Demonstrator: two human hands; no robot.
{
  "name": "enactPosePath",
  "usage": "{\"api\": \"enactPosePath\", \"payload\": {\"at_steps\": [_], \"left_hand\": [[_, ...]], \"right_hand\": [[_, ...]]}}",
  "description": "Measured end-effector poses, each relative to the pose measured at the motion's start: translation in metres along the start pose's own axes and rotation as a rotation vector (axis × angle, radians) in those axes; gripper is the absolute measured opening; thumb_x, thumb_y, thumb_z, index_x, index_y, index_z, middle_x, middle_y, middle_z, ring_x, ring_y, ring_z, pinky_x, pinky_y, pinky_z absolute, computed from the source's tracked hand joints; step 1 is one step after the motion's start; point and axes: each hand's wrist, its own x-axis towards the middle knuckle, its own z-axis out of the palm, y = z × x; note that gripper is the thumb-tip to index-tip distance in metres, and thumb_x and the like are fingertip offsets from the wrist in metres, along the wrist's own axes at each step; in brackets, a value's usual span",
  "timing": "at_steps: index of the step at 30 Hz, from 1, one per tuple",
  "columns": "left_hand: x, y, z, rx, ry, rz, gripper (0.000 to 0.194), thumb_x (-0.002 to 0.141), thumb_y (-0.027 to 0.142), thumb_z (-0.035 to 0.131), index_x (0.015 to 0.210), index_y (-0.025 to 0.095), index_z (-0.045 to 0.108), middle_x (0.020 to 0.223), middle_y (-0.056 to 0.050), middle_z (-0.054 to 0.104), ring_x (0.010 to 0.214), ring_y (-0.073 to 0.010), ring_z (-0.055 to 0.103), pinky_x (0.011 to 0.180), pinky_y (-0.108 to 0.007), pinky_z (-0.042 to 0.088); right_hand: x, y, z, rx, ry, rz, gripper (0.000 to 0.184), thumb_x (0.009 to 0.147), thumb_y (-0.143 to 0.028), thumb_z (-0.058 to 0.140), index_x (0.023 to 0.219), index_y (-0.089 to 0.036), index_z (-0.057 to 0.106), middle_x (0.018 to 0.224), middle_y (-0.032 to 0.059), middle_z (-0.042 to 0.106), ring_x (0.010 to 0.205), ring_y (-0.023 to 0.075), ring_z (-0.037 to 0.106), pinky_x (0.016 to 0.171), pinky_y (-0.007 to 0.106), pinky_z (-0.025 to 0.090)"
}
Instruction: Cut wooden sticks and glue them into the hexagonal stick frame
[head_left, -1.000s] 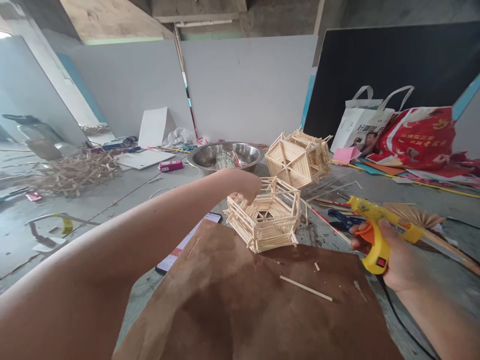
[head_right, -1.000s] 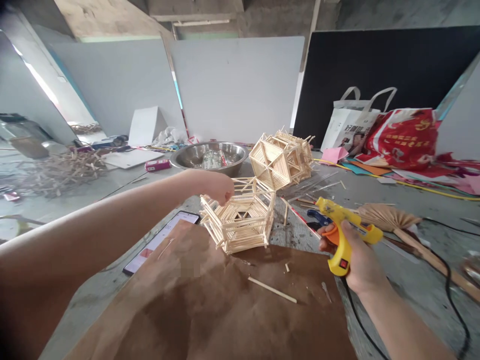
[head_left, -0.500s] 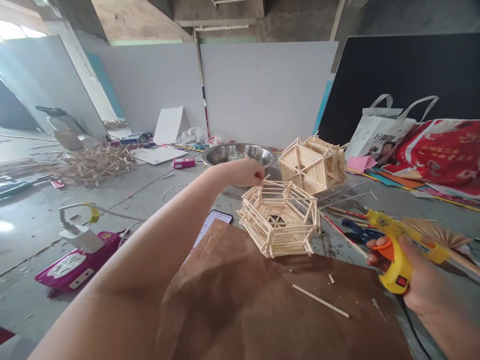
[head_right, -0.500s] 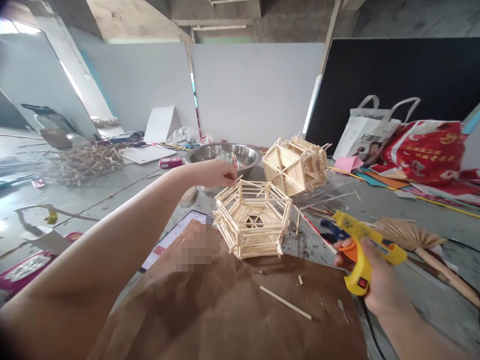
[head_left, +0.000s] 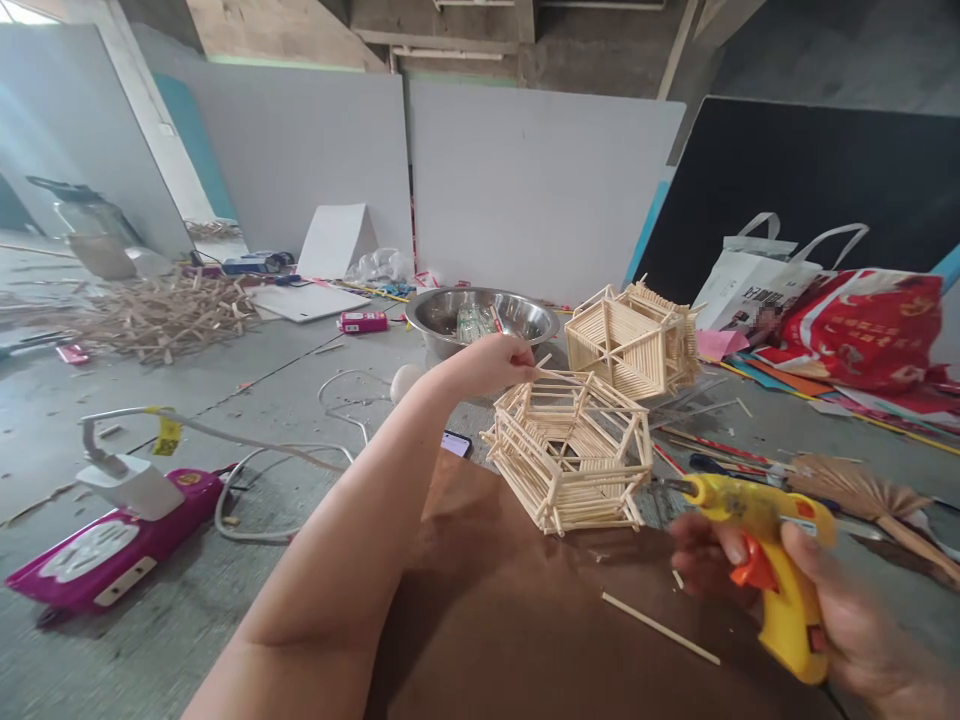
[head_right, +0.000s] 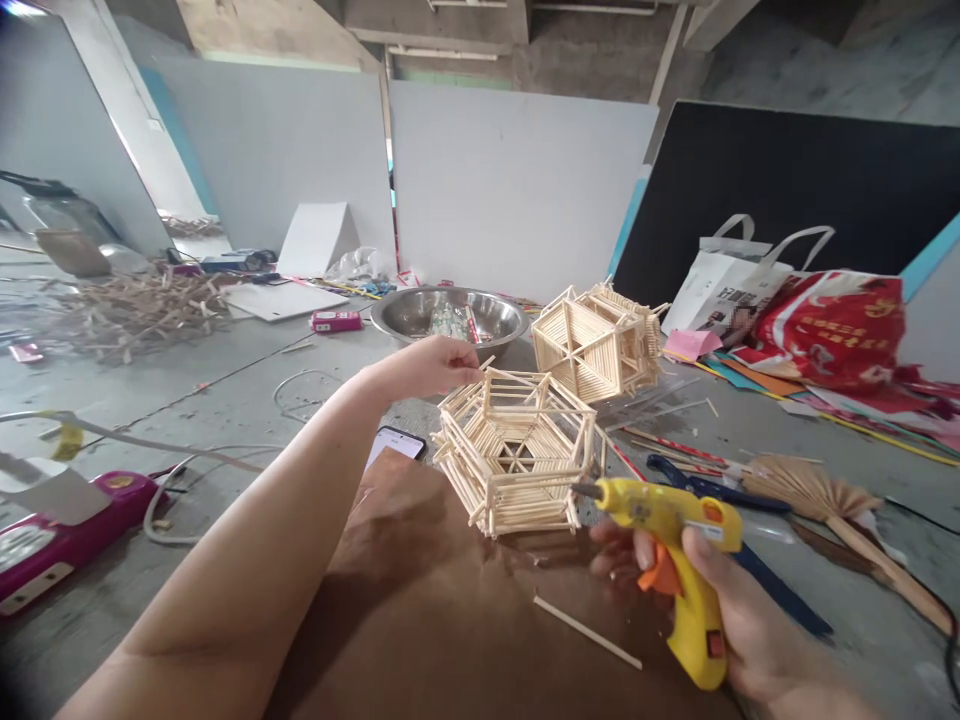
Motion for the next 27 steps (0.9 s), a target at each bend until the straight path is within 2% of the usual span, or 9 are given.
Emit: {"api": "enactPosePath", "payload": {"at_steps": [3,5,8,13,19,23,27], "left_hand": [[0.001,-0.001,0.004,-0.079,0.019,-0.04,0.018,0.071,0.033,0.047,0.071,0.017,0.055,0.06,0.002,0.049,0.055,-0.0085,0.044,0.05,-0.021,0.032],[0.002,-0.001,0.007,-0.128,0.021,-0.081,0.018,0.071,0.033,0.048,0.07,0.017,0.054,0.058,0.002,0.047,0.054,-0.0084,0.044,0.049,-0.021,0.034],[0.004,-0.001,0.011,-0.232,-0.012,-0.158,0.017,0.07,0.033,0.049,0.067,0.017,0.051,0.056,0.003,0.045,0.05,-0.0078,0.044,0.047,-0.02,0.036],[0.002,0.0,0.012,-0.347,-0.103,-0.222,0.018,0.071,0.035,0.049,0.067,0.017,0.047,0.055,0.002,0.047,0.05,-0.0085,0.048,0.047,-0.02,0.039],[0.001,0.018,0.016,-0.104,-0.087,-0.058,0.023,0.069,0.038,0.049,0.063,0.016,0.053,0.056,0.002,0.046,0.051,-0.0079,0.039,0.045,-0.02,0.032],[0.003,0.029,0.024,-0.02,-0.081,0.048,0.023,0.071,0.037,0.047,0.064,0.016,0.055,0.056,0.002,0.048,0.051,-0.0078,0.038,0.047,-0.021,0.03],[0.005,0.031,0.032,0.008,-0.075,0.058,0.024,0.071,0.036,0.046,0.061,0.016,0.054,0.052,0.002,0.047,0.048,-0.0076,0.037,0.047,-0.022,0.027]], "right_hand": [[0.005,0.008,0.016,0.04,-0.177,0.053,0.041,0.07,-0.054,0.046,0.066,-0.018,0.066,0.121,0.0116,0.05,0.11,0.0355,0.042,0.086,0.05,0.036],[0.01,0.015,0.022,0.082,-0.206,0.046,0.045,0.072,-0.057,0.041,0.079,-0.021,0.067,0.125,0.0094,0.046,0.116,0.0335,0.036,0.091,0.051,0.031],[0.016,0.024,0.021,0.123,-0.156,-0.027,0.049,0.075,-0.057,0.035,0.099,-0.024,0.062,0.124,0.0078,0.048,0.118,0.0287,0.034,0.095,0.049,0.027],[0.019,0.025,0.009,0.128,-0.023,-0.158,0.043,0.078,-0.052,0.033,0.101,-0.026,0.059,0.118,0.0058,0.053,0.117,0.0251,0.037,0.097,0.048,0.025],[0.033,0.018,-0.008,0.052,0.079,-0.233,0.034,0.076,-0.051,0.04,0.075,-0.026,0.063,0.108,0.0025,0.06,0.114,0.0249,0.041,0.096,0.048,0.027],[0.038,0.02,-0.016,0.02,0.125,-0.246,0.032,0.075,-0.051,0.041,0.079,-0.027,0.063,0.11,0.001,0.059,0.115,0.024,0.04,0.096,0.047,0.029],[0.037,0.023,-0.018,0.041,0.079,-0.233,0.033,0.076,-0.049,0.041,0.081,-0.026,0.064,0.114,0.0016,0.057,0.117,0.0233,0.037,0.098,0.045,0.026]]}}
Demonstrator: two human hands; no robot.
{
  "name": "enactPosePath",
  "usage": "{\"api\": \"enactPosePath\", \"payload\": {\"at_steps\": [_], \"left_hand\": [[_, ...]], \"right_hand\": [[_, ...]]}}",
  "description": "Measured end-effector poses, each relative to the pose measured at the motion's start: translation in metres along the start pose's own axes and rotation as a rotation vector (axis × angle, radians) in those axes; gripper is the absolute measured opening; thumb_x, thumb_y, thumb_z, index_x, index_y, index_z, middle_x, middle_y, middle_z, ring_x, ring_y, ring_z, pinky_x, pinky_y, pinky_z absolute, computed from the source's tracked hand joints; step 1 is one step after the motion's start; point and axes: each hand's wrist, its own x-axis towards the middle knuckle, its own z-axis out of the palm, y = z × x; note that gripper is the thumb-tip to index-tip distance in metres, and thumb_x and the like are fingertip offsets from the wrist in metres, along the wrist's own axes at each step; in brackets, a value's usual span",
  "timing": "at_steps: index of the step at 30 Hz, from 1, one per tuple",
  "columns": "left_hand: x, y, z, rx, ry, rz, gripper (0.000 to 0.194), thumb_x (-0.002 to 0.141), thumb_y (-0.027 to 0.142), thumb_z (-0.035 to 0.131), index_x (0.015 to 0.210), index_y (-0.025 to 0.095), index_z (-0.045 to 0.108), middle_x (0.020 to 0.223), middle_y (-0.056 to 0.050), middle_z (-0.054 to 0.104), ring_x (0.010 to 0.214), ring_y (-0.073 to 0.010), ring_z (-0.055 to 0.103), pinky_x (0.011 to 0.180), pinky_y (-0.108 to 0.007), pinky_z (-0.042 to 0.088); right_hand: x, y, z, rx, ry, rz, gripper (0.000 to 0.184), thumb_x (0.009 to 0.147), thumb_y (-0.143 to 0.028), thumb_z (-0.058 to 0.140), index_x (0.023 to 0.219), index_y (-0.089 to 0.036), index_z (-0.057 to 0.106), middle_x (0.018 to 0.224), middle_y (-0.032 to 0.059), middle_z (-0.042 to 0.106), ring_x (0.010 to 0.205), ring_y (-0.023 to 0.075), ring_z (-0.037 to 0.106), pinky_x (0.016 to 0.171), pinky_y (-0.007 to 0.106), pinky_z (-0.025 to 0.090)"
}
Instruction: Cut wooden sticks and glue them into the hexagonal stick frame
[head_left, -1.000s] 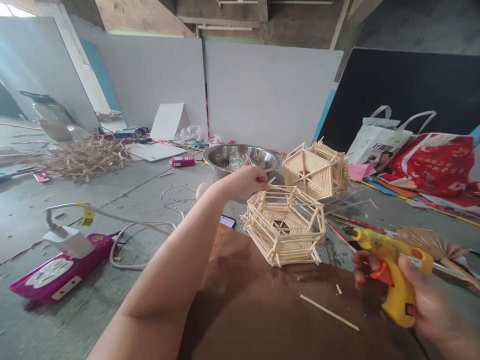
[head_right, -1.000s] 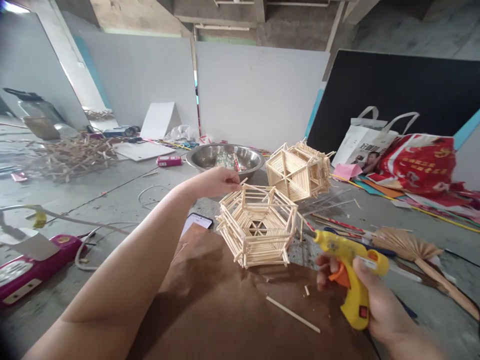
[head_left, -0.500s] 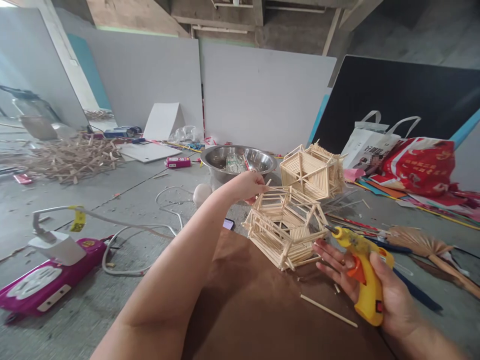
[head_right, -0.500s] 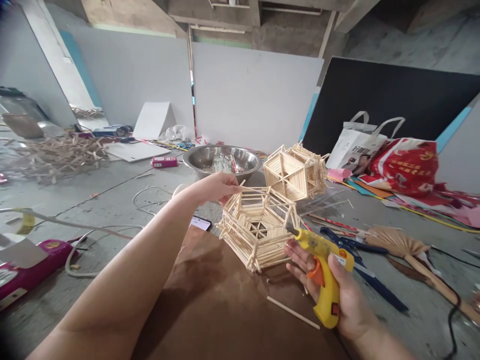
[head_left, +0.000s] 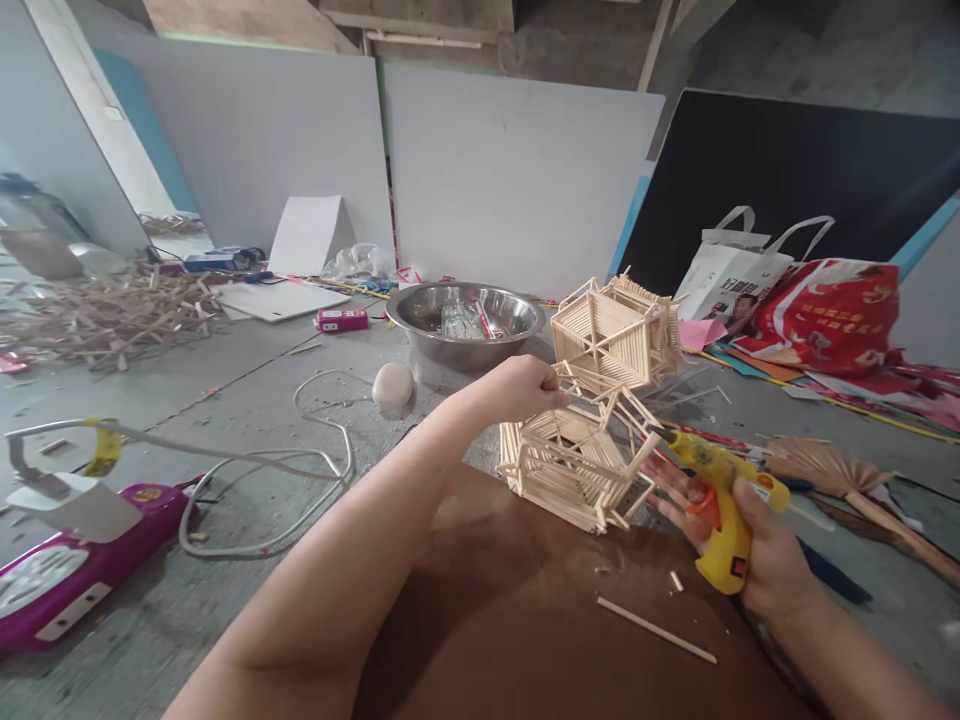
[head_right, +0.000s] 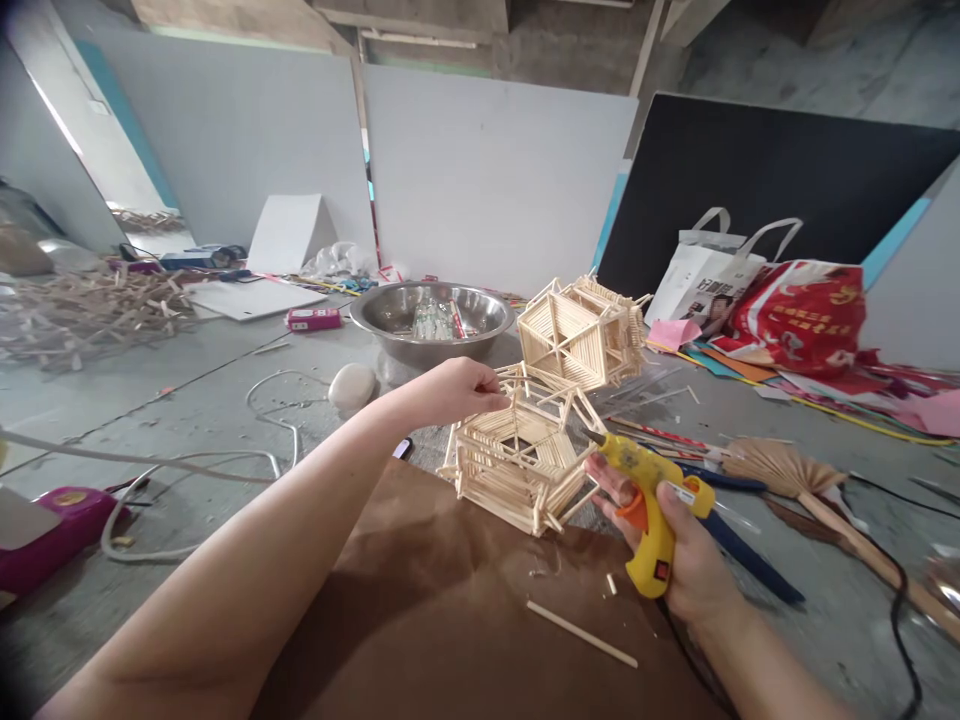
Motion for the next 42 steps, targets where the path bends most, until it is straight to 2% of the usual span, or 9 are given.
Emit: {"api": "enactPosePath", "payload": {"at_steps": [4,8,13,18,28,42], "left_hand": [[0.003,0.0,0.006,0.016,0.01,-0.021,0.025,0.069,0.036,0.048,0.056,0.016,0.052,0.05,0.002,0.045,0.047,-0.008,0.036,0.045,-0.024,0.024],[0.004,0.0,0.009,0.074,0.025,-0.016,0.023,0.067,0.036,0.05,0.054,0.017,0.05,0.05,0.003,0.045,0.047,-0.008,0.035,0.046,-0.023,0.024],[0.004,-0.003,0.01,0.103,0.011,0.073,0.021,0.068,0.035,0.049,0.058,0.017,0.05,0.053,0.003,0.047,0.047,-0.0072,0.033,0.046,-0.023,0.024],[0.004,-0.009,0.01,0.078,0.006,0.149,0.022,0.072,0.033,0.047,0.058,0.016,0.048,0.051,0.004,0.044,0.046,-0.0061,0.032,0.045,-0.022,0.023],[0.005,-0.009,0.007,0.068,-0.072,0.122,0.023,0.071,0.039,0.051,0.066,0.017,0.053,0.061,0.002,0.053,0.051,-0.0069,0.039,0.047,-0.022,0.026],[0.004,-0.009,0.009,0.14,-0.011,0.089,0.021,0.07,0.037,0.047,0.06,0.018,0.05,0.058,0.002,0.052,0.049,-0.0079,0.036,0.047,-0.023,0.025]], "right_hand": [[-0.001,0.0,0.0,0.005,0.015,0.005,0.036,0.076,-0.05,0.04,0.09,-0.026,0.063,0.115,0.0028,0.056,0.118,0.0231,0.036,0.099,0.045,0.024],[-0.001,0.001,-0.001,-0.013,0.024,0.006,0.035,0.075,-0.051,0.042,0.088,-0.026,0.063,0.114,0.0028,0.056,0.117,0.0237,0.037,0.098,0.045,0.026],[-0.002,0.002,-0.001,-0.024,0.026,0.009,0.034,0.073,-0.052,0.043,0.081,-0.026,0.063,0.114,0.003,0.057,0.117,0.0245,0.037,0.098,0.046,0.025],[-0.003,0.004,-0.001,-0.015,0.008,0.0,0.035,0.076,-0.049,0.04,0.088,-0.025,0.062,0.115,0.0034,0.056,0.118,0.0233,0.035,0.1,0.045,0.021],[-0.004,0.004,0.001,-0.03,0.012,-0.01,0.037,0.076,-0.048,0.042,0.097,-0.025,0.06,0.112,0.0046,0.058,0.118,0.0223,0.036,0.099,0.043,0.025],[-0.003,0.004,0.0,-0.073,0.036,-0.02,0.04,0.074,-0.051,0.042,0.099,-0.024,0.058,0.114,0.0058,0.057,0.115,0.0238,0.04,0.096,0.045,0.028]]}}
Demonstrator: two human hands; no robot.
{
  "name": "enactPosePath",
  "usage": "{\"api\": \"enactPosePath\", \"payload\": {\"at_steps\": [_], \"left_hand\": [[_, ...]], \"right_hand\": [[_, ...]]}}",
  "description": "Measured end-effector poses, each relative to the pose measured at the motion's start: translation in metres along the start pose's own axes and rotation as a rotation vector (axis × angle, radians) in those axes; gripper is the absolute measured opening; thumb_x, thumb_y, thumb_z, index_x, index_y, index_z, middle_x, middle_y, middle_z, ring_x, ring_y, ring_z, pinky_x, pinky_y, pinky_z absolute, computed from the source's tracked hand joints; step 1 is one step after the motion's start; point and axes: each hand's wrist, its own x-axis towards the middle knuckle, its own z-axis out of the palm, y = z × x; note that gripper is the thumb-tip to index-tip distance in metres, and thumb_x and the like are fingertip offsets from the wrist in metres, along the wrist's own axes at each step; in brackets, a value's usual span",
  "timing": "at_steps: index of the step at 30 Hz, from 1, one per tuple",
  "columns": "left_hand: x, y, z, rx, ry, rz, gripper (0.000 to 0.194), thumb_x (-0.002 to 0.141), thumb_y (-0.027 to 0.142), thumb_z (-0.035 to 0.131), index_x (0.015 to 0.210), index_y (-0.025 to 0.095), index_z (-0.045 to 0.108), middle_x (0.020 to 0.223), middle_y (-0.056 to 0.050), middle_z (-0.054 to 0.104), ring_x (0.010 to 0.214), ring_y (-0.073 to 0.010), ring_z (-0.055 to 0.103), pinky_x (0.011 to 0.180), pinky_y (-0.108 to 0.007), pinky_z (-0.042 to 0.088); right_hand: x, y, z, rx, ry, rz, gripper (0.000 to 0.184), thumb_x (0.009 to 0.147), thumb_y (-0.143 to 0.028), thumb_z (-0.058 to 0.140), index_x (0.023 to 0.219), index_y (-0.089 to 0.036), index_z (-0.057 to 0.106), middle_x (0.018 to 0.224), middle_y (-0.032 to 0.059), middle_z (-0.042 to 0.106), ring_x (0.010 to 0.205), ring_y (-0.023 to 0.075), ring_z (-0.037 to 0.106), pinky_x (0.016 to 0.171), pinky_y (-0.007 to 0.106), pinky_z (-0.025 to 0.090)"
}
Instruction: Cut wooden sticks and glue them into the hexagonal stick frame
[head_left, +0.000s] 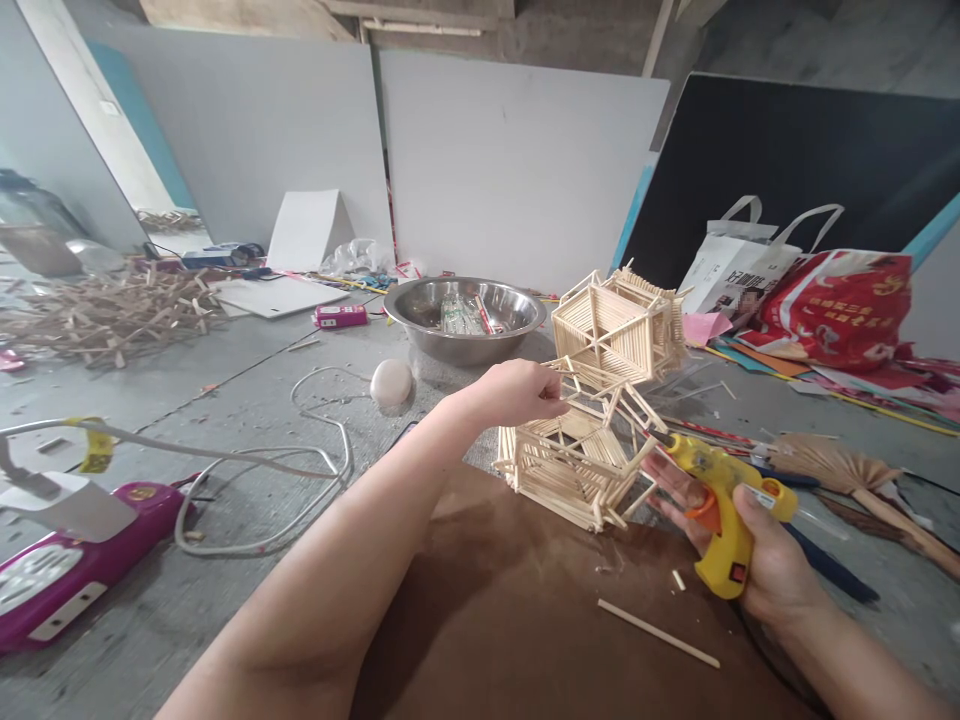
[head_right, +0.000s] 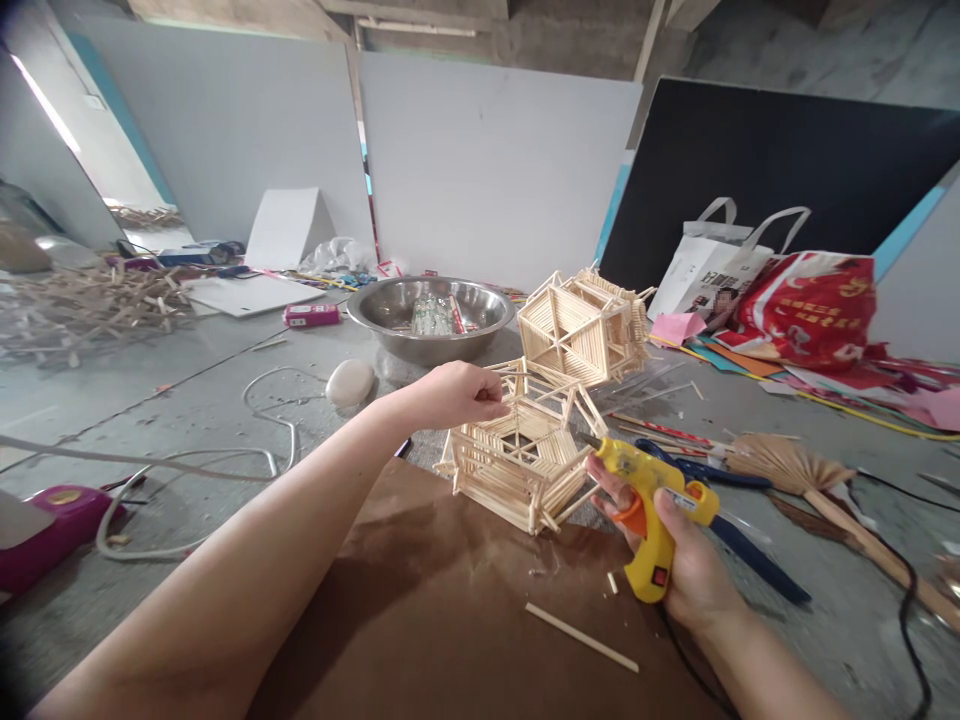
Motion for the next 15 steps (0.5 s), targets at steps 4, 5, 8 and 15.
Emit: {"api": "enactPosePath", "payload": {"at_steps": [4,5,8,15], "left_hand": [[0.0001,-0.0008,0.0013,0.011,0.01,0.01,0.022,0.07,0.037,0.047,0.059,0.018,0.047,0.057,0.002,0.051,0.048,-0.0077,0.036,0.047,-0.024,0.024],[0.0002,-0.0012,0.0017,0.012,0.014,0.012,0.022,0.07,0.037,0.047,0.059,0.018,0.047,0.057,0.002,0.051,0.048,-0.0076,0.035,0.047,-0.023,0.024],[0.0005,-0.002,0.0027,0.017,0.029,0.02,0.023,0.07,0.038,0.046,0.058,0.018,0.046,0.057,0.003,0.05,0.048,-0.0075,0.035,0.047,-0.023,0.023],[0.0001,-0.0016,0.0037,0.038,0.039,0.026,0.022,0.07,0.036,0.045,0.057,0.018,0.046,0.055,0.002,0.048,0.046,-0.0072,0.032,0.046,-0.024,0.023]], "right_hand": [[-0.0002,-0.0001,-0.0004,0.022,-0.01,-0.002,0.038,0.075,-0.049,0.042,0.099,-0.024,0.058,0.114,0.0053,0.056,0.116,0.0233,0.039,0.097,0.045,0.027],[-0.0003,0.0,-0.0004,0.024,-0.012,-0.002,0.038,0.075,-0.049,0.042,0.099,-0.025,0.058,0.114,0.0051,0.056,0.116,0.0233,0.038,0.097,0.045,0.027],[-0.0005,0.0004,-0.0004,0.018,-0.009,-0.001,0.038,0.075,-0.05,0.042,0.098,-0.025,0.058,0.115,0.005,0.055,0.116,0.0236,0.038,0.097,0.045,0.027],[-0.0007,0.0016,-0.0022,0.059,-0.034,0.008,0.036,0.076,-0.047,0.042,0.099,-0.025,0.058,0.117,0.004,0.054,0.118,0.0221,0.036,0.098,0.042,0.025]]}}
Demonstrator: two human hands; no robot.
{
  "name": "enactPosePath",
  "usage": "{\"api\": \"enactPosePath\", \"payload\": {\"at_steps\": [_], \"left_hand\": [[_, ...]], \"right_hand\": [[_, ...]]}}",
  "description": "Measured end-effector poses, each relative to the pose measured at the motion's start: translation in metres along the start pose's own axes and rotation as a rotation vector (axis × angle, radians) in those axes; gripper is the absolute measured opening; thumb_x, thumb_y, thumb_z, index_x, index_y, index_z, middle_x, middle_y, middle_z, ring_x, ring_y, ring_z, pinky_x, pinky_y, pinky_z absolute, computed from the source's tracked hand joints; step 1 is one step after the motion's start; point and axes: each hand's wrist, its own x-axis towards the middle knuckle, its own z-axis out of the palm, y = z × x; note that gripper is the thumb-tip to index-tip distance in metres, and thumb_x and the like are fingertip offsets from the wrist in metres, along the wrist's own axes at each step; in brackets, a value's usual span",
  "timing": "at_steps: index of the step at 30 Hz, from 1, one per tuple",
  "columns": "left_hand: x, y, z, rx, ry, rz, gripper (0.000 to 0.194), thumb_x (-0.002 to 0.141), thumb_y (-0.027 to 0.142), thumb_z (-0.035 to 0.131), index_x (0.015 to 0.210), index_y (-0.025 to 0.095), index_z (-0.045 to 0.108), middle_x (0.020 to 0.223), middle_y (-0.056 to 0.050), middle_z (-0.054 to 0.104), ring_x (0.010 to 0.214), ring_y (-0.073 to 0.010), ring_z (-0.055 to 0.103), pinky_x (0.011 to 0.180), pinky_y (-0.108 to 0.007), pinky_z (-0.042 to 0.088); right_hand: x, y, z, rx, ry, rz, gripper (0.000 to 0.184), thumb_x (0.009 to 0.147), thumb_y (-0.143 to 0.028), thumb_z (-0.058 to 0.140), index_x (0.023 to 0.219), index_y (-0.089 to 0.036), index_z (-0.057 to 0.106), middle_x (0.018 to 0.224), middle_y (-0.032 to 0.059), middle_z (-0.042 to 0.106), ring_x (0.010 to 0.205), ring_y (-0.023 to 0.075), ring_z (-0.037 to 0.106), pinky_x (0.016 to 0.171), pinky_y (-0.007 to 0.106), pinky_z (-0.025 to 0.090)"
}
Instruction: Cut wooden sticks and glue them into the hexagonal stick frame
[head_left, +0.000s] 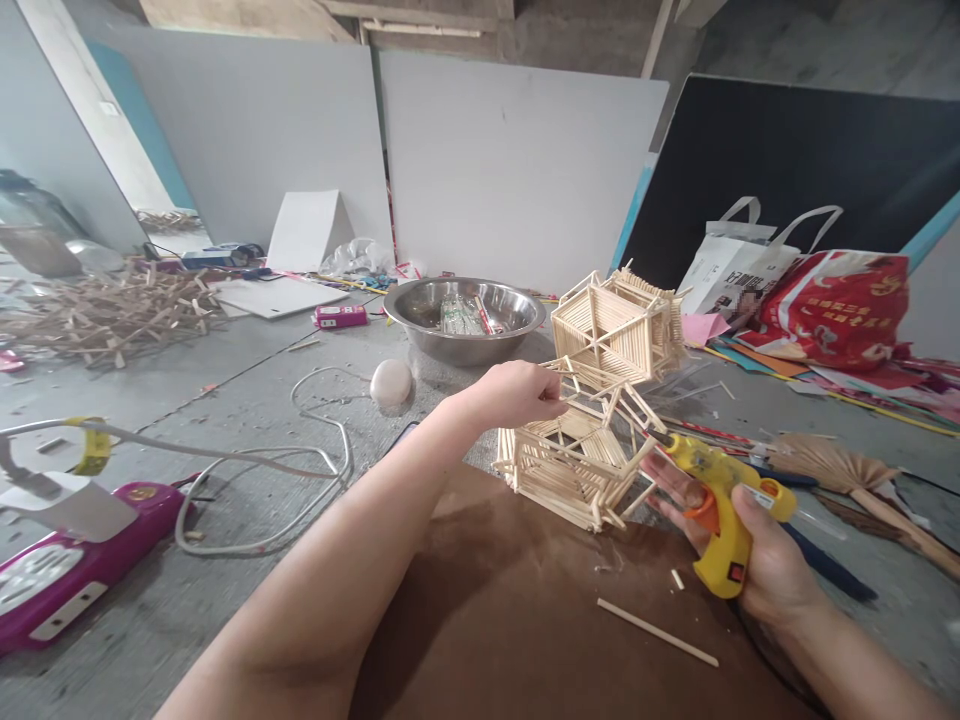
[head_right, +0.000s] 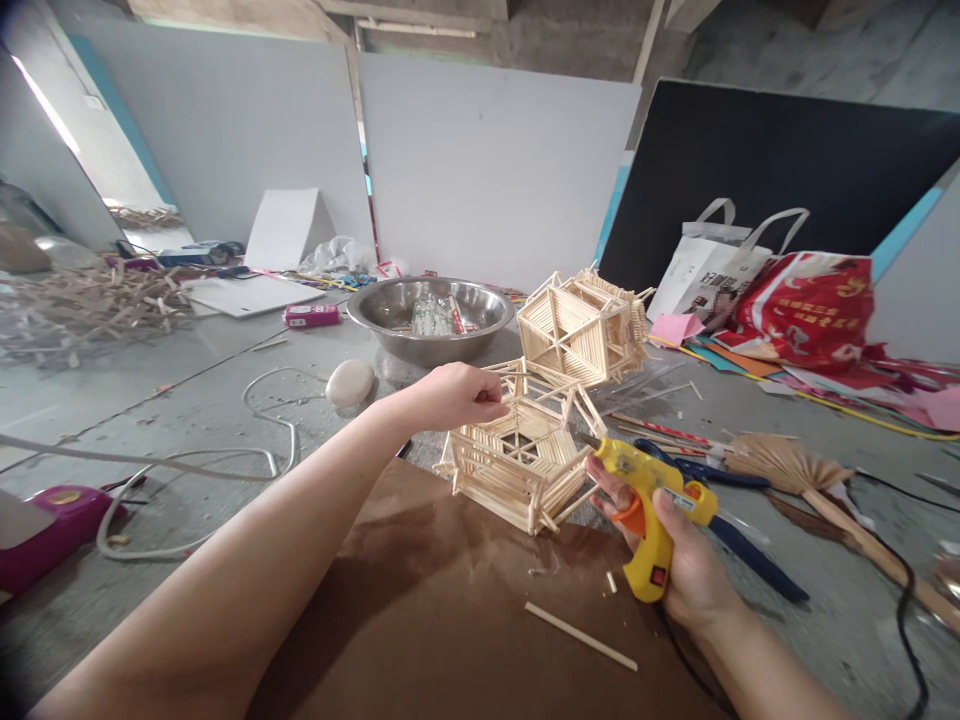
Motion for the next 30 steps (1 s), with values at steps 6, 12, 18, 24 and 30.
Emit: {"api": "enactPosePath", "payload": {"at_steps": [6,12,18,24,30], "left_hand": [[-0.0001,-0.0005,0.0021,0.03,0.015,0.004,0.02,0.07,0.035,0.044,0.059,0.019,0.049,0.054,0.003,0.049,0.047,-0.0076,0.034,0.046,-0.023,0.023],[-0.0005,-0.0001,0.0026,0.074,0.023,0.012,0.018,0.07,0.032,0.044,0.061,0.019,0.051,0.054,0.002,0.05,0.047,-0.008,0.036,0.046,-0.023,0.024],[0.0,0.0001,0.0034,0.106,0.021,0.014,0.017,0.07,0.031,0.043,0.065,0.019,0.054,0.058,0.001,0.054,0.049,-0.0088,0.04,0.046,-0.023,0.024],[0.0003,0.0007,0.0024,0.083,0.034,0.022,0.017,0.07,0.032,0.044,0.062,0.019,0.051,0.056,0.002,0.051,0.047,-0.0078,0.036,0.046,-0.023,0.023],[-0.0003,0.0039,-0.0033,0.005,0.012,0.047,0.028,0.075,0.033,0.037,0.054,0.017,0.046,0.051,0.002,0.042,0.046,-0.0073,0.029,0.046,-0.023,0.022]], "right_hand": [[0.0006,0.0021,-0.0023,-0.021,0.001,-0.012,0.038,0.077,-0.047,0.039,0.1,-0.025,0.059,0.116,0.0048,0.055,0.118,0.0244,0.035,0.097,0.045,0.027],[0.0011,0.0024,-0.0019,-0.039,-0.003,-0.032,0.038,0.078,-0.047,0.038,0.1,-0.026,0.06,0.117,0.0038,0.054,0.12,0.0252,0.033,0.097,0.046,0.026],[0.0004,0.0014,0.0001,-0.014,-0.001,-0.013,0.041,0.078,-0.047,0.038,0.11,-0.027,0.053,0.117,0.0048,0.054,0.118,0.0256,0.035,0.096,0.047,0.028],[0.0006,0.0012,0.0004,-0.009,0.008,-0.011,0.044,0.078,-0.048,0.038,0.115,-0.027,0.049,0.116,0.0062,0.055,0.117,0.0262,0.037,0.094,0.047,0.03],[0.0018,0.0022,-0.0028,-0.042,0.014,-0.003,0.045,0.077,-0.047,0.038,0.114,-0.026,0.051,0.114,0.0064,0.056,0.116,0.0266,0.038,0.094,0.047,0.03]]}}
